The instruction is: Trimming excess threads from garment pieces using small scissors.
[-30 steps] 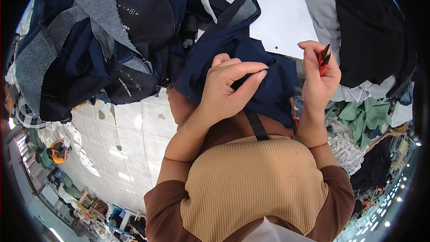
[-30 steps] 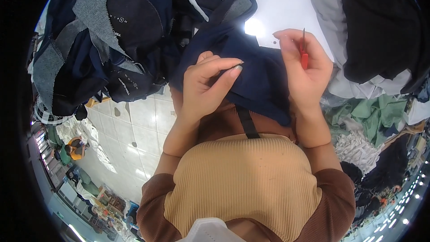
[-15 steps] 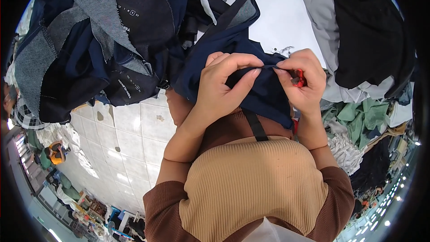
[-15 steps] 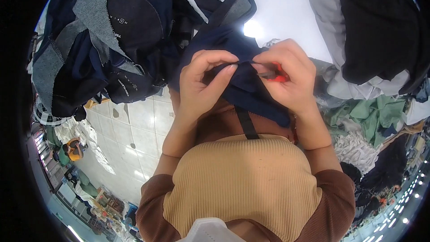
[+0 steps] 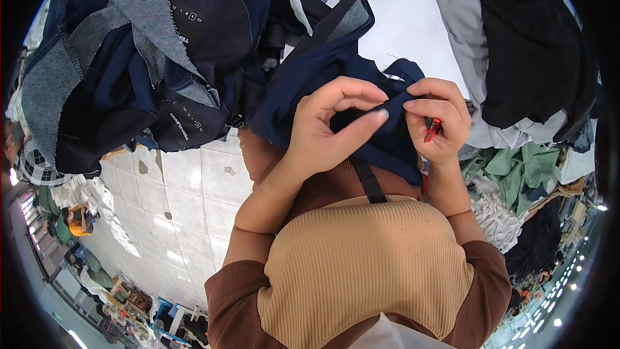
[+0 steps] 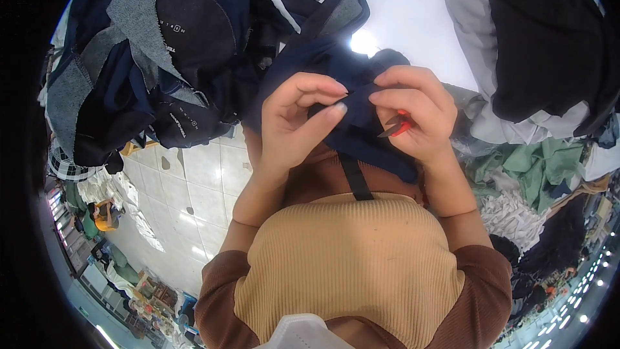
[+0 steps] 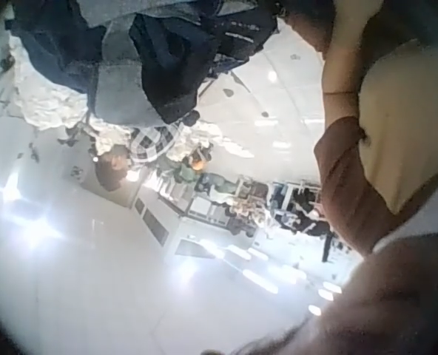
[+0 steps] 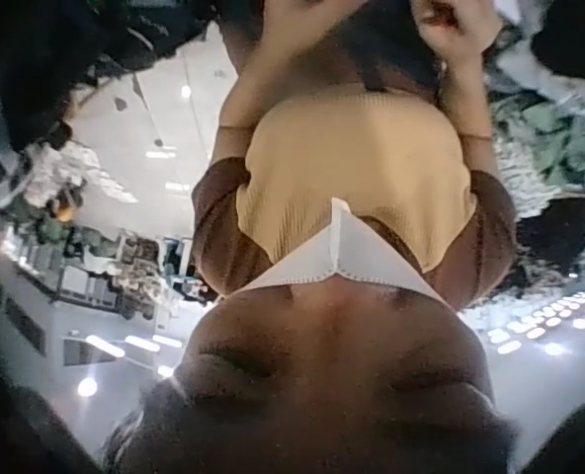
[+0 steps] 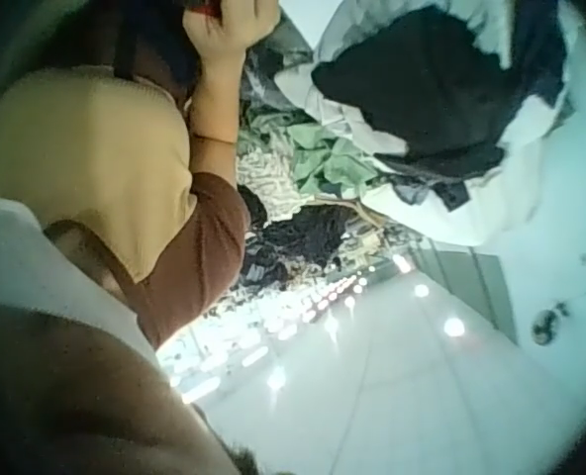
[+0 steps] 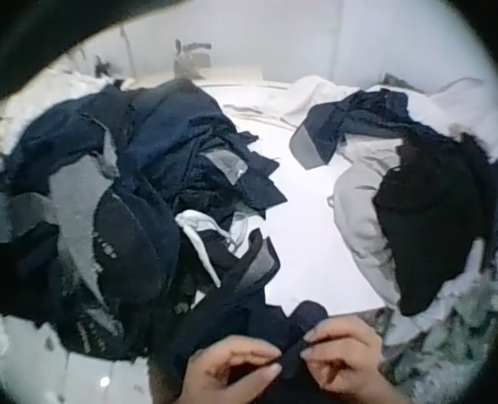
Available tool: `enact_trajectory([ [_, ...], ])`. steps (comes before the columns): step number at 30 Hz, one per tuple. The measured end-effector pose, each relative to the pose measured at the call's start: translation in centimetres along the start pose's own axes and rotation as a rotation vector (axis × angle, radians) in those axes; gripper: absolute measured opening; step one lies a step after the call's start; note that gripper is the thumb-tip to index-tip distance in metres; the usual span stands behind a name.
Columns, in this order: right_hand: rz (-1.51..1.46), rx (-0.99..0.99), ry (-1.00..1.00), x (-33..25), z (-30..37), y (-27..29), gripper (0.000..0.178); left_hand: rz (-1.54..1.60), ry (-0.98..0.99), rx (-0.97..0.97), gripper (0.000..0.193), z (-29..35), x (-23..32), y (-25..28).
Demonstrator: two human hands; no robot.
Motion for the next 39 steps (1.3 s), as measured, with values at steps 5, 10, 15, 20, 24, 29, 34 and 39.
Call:
enact_trajectory([
  [5,-0.081,-0.024,-0.302,1.6,0.4,-0.1,0.042,-0.011,0.018,0.025,0.014,0.0,-0.6,0.4],
  [10,-0.599,-0.110,-0.651,1.1,2.7,-0.9,0.044,-0.093,-0.040,0.195,0.023,0.3,-0.3,1.3],
  [15,-0.661,-0.223,-0.611,-0.2,2.2,-1.7,0.030,-0.259,-0.154,0.189,0.033,0.3,0.6,1.3],
  [20,-0.589,-0.235,-0.778,1.1,3.2,-2.5,0.024,-0.461,-0.313,0.167,0.047,0.3,1.4,0.9],
  [24,-0.581,-0.207,-0.801,1.5,3.2,-2.7,0.020,-0.629,-0.465,0.141,0.054,0.5,2.0,0.4],
  [29,-0.571,-0.181,-0.810,2.0,3.3,-2.7,0.019,-0.656,-0.568,0.146,0.054,0.6,2.0,0.2],
  [34,-0.562,-0.185,-0.817,2.0,3.1,-2.7,0.015,-0.871,-0.722,0.123,0.055,0.9,2.9,-0.7],
  [39,-0.562,-0.169,-0.847,2.2,3.1,-2.6,0.013,-0.942,-0.756,0.116,0.054,1.2,2.9,-1.0],
])
Point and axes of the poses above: each hand's wrist, its own z-axis away from the middle knuckle, its own y-axis out of the back of the hand, x = y × z, the point moved 8 cm from there along -z, towards the middle knuckle, and after that the axes turned 10 degrees about z, right-handed, at the moved point
